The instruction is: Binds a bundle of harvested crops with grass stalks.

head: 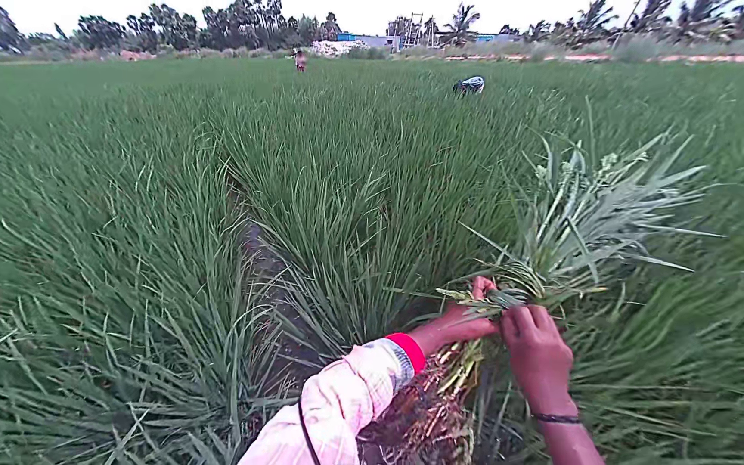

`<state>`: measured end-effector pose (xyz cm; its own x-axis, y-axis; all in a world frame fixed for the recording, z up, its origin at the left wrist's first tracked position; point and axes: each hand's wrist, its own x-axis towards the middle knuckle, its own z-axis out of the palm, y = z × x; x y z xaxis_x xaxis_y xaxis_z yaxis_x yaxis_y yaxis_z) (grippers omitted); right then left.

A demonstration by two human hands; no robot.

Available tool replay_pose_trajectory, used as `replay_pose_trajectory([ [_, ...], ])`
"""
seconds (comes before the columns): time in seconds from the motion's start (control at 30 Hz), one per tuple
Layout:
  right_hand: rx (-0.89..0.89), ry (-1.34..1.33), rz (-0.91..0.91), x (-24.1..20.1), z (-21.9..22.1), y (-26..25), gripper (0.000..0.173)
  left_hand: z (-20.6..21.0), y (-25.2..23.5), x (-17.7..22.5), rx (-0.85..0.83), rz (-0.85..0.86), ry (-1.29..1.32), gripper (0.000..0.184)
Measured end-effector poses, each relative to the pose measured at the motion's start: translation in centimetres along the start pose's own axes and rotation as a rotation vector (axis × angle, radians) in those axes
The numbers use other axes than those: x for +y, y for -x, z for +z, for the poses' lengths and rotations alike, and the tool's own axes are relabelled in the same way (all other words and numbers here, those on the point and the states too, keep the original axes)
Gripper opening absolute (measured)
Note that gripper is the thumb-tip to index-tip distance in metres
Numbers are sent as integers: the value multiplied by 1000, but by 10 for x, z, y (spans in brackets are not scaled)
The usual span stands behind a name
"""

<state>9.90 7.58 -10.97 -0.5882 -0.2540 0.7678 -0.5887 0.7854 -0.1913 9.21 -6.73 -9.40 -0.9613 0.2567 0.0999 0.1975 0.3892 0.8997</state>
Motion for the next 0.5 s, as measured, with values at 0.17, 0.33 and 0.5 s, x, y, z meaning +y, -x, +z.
replay_pose_trajectory([
  [0.17, -73, 2, 43, 1, 2, -15, 12, 0, -9, -4, -6, 38, -21, 71],
  [0.33, -146, 11, 144, -1, 5, -26, 12, 0, -14, -3, 21, 86, 30, 79],
  [0.5, -142, -19, 272, 1, 14, -32, 13, 7, -17, -19, 67, 174, 139, 83],
])
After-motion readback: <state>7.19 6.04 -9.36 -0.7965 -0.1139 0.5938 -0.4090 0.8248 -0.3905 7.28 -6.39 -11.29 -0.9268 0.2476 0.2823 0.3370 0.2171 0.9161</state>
